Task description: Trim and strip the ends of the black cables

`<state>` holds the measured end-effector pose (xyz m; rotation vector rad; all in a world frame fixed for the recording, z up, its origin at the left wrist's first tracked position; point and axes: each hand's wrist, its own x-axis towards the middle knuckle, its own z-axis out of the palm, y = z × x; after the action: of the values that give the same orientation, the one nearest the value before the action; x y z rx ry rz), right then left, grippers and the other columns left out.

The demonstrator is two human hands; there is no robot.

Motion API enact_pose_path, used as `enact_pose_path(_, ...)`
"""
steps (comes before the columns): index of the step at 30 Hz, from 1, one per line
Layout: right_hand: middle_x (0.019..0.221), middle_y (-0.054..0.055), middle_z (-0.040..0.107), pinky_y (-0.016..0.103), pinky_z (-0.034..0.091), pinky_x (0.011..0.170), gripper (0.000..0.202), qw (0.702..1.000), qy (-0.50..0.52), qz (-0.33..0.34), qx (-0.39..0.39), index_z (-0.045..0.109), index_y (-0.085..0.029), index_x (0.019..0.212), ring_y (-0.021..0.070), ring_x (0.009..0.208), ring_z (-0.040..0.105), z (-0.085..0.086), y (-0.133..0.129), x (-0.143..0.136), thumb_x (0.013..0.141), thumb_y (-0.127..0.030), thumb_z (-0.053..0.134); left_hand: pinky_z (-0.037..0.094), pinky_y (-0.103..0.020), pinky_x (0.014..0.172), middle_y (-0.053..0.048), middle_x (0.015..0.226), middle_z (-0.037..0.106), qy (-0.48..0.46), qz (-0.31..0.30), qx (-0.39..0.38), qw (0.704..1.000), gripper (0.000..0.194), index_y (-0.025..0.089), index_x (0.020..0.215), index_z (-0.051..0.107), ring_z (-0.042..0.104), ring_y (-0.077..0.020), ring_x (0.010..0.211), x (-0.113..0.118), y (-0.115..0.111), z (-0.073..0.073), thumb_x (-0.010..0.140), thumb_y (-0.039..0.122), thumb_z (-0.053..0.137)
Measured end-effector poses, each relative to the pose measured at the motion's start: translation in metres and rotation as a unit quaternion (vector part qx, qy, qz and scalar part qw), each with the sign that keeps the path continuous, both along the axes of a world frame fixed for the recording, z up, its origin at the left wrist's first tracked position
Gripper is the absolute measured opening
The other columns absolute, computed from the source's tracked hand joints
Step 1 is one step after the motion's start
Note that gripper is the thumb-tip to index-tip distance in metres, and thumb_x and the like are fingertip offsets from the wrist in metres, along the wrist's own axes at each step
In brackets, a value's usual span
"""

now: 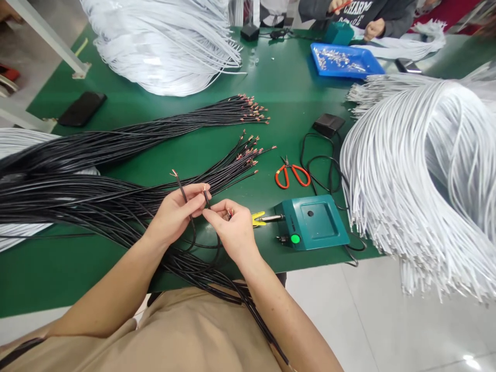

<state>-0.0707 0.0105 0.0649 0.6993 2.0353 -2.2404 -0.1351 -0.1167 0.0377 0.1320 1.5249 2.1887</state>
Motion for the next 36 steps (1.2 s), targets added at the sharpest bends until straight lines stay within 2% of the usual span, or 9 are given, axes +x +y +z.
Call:
enact_pose_path(15,0.047,-0.009,0.044,0.019,0.025,0.044,0.023,0.999,-0.004,0.029,0.042,0.058,-0.016,0.064,0.0051,0.044,0.033,-0.003,-0.008,0.004,0.067,-0.036,0.069,0.023,-0.016,0.041,0.001,0.061,0.055,-0.029,0.02,-0.01,0.999,0.009,0.013,0.073,0.067,0.036,-0.0043,0.05,0.003,0.004,0.011,0.074,0.021,0.067)
enact_pose_path(20,0.052,-0.008,0.043,0.019,0.026,0.048,0.023,0.999,0.024,0.029,0.016,0.057,-0.016,0.064,0.0054,0.049,0.033,0.006,-0.001,0.019,0.067,-0.032,0.072,0.036,-0.017,0.049,-0.001,0.077,0.062,0.0,-0.051,-0.019,0.999,0.016,0.018,0.092,0.067,0.047,-0.0057,0.057,0.007,-0.002,0.014,0.08,0.028,0.066)
enact_pose_path(23,0.066,-0.004,0.055,0.02,0.035,0.056,0.026,0.991,0.072,0.101,-0.041,0.057,-0.015,0.066,0.0064,0.057,0.043,0.015,0.024,0.047,0.068,-0.034,0.075,0.045,-0.02,0.059,-0.003,0.087,0.067,0.052,-0.149,-0.057,0.986,0.026,0.021,0.108,0.064,0.056,-0.0088,0.066,0.015,-0.003,0.015,0.089,0.036,0.055)
enact_pose_path(25,0.081,0.004,0.064,0.024,0.044,0.068,0.03,0.963,0.09,0.223,-0.119,0.063,-0.013,0.076,0.0104,0.069,0.054,0.018,0.051,0.075,0.074,-0.042,0.072,0.049,-0.026,0.082,-0.005,0.102,0.068,0.105,-0.247,-0.136,0.954,0.031,0.023,0.117,0.061,0.062,-0.014,0.089,0.025,-0.002,0.016,0.09,0.037,0.053)
enact_pose_path(27,0.101,0.016,0.067,0.035,0.047,0.083,0.052,0.902,0.108,0.36,-0.211,0.066,-0.008,0.098,0.0203,0.09,0.062,0.019,0.079,0.104,0.071,-0.052,0.073,0.043,-0.033,0.1,-0.007,0.119,0.065,0.168,-0.351,-0.225,0.893,0.04,0.025,0.126,0.057,0.059,-0.0194,0.11,0.04,0.0,0.019,0.088,0.037,0.057)
enact_pose_path(29,0.103,0.019,0.068,0.041,0.047,0.088,0.071,0.882,0.146,0.368,-0.255,0.063,-0.006,0.113,0.0261,0.097,0.064,0.019,0.102,0.126,0.067,-0.06,0.073,0.038,-0.038,0.106,-0.007,0.128,0.061,0.23,-0.433,-0.291,0.822,0.045,0.026,0.129,0.056,0.054,-0.0229,0.118,0.055,0.001,0.027,0.085,0.036,0.059)
enact_pose_path(31,0.1,0.016,0.07,0.04,0.049,0.086,0.063,0.916,0.177,0.289,-0.214,0.064,-0.009,0.112,0.0243,0.093,0.065,0.02,0.113,0.136,0.074,-0.059,0.067,0.038,-0.039,0.106,-0.007,0.129,0.061,0.264,-0.497,-0.32,0.762,0.044,0.027,0.128,0.058,0.054,-0.0241,0.119,0.064,0.0,0.039,0.085,0.035,0.058)
enact_pose_path(33,0.099,0.013,0.07,0.036,0.05,0.083,0.045,0.953,0.157,0.235,-0.112,0.066,-0.012,0.105,0.0206,0.09,0.065,0.021,0.107,0.134,0.085,-0.051,0.059,0.04,-0.037,0.104,-0.006,0.127,0.063,0.266,-0.548,-0.319,0.727,0.044,0.029,0.128,0.059,0.056,-0.0239,0.117,0.063,-0.004,0.055,0.084,0.034,0.058)
enact_pose_path(36,0.105,0.009,0.07,0.034,0.047,0.09,0.029,0.959,0.106,0.24,0.111,0.067,-0.016,0.107,0.0193,0.098,0.064,0.016,0.07,0.118,0.089,-0.035,0.055,0.045,-0.034,0.097,-0.003,0.119,0.068,0.247,-0.536,-0.339,0.733,0.039,0.029,0.122,0.064,0.062,-0.0229,0.109,0.038,-0.01,0.072,0.084,0.035,0.057)
